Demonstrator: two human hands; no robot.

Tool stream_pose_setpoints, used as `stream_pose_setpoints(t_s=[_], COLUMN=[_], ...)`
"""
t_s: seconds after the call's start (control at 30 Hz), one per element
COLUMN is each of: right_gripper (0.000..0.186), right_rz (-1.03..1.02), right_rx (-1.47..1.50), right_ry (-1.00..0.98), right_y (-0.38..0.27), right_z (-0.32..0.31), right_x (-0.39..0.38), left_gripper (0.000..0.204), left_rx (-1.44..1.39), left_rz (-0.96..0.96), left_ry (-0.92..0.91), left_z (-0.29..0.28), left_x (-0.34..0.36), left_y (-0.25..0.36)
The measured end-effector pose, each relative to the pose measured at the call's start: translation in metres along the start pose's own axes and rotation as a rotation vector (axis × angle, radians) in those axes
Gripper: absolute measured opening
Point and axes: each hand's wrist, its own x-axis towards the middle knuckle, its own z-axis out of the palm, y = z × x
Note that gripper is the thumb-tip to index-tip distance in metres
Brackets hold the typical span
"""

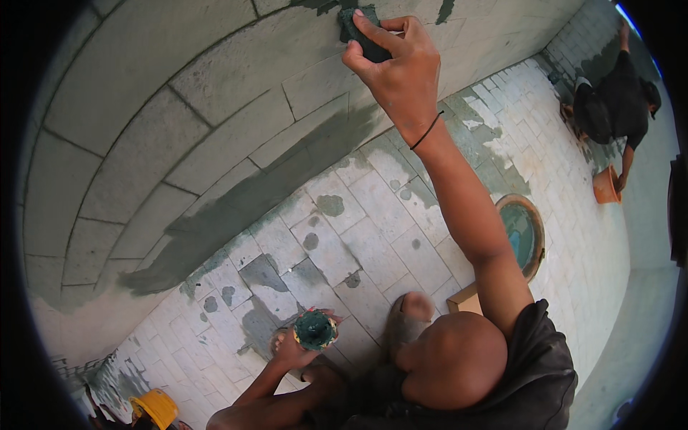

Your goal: The person applies a green paste-like substance to the joints between wall tiles using a small piece of material and then cleans the excess from the tile surfaces.

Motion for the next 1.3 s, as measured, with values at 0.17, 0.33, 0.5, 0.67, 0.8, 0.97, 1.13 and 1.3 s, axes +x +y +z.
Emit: stream_pose_setpoints(t_s=[0.17, 0.33, 0.5, 0.67, 0.8, 0.97, 1.13, 1.3], right_gripper=[0.032, 0.033, 0.036, 0.039, 0.042, 0.047, 0.045, 0.048], right_rz=[0.045, 0.111, 0.275, 0.502, 0.374, 0.336, 0.251, 0.232], right_rx=[0.000, 0.025, 0.195, 0.445, 0.435, 0.410, 0.391, 0.420], right_ry=[-0.071, -0.133, -0.175, -0.166, -0.180, -0.076, 0.067, 0.180], right_y=[0.007, 0.014, 0.010, 0.004, -0.028, -0.048, -0.074, -0.084], right_z=[0.006, 0.005, -0.013, -0.020, -0.011, 0.015, 0.040, 0.058], right_x=[-0.032, -0.049, -0.054, -0.085, -0.107, -0.119, -0.104, -0.093], left_gripper=[0.063, 0.063, 0.061, 0.050, 0.033, 0.029, 0.048, 0.047], left_rx=[0.060, 0.045, 0.049, 0.291, 0.398, 0.322, 0.381, 0.181], left_rz=[-0.031, -0.027, 0.041, 0.108, 0.162, 0.098, 0.122, 0.022], left_ry=[-0.023, -0.026, 0.007, -0.011, -0.055, -0.021, -0.087, -0.051], left_z=[-0.002, 0.000, 0.004, 0.000, 0.001, 0.007, 0.001, 0.002], left_x=[0.002, 0.005, -0.003, -0.003, 0.004, 0.002, -0.001, -0.006], left_y=[0.003, 0.007, 0.001, 0.010, 0.014, 0.014, 0.012, 0.006])
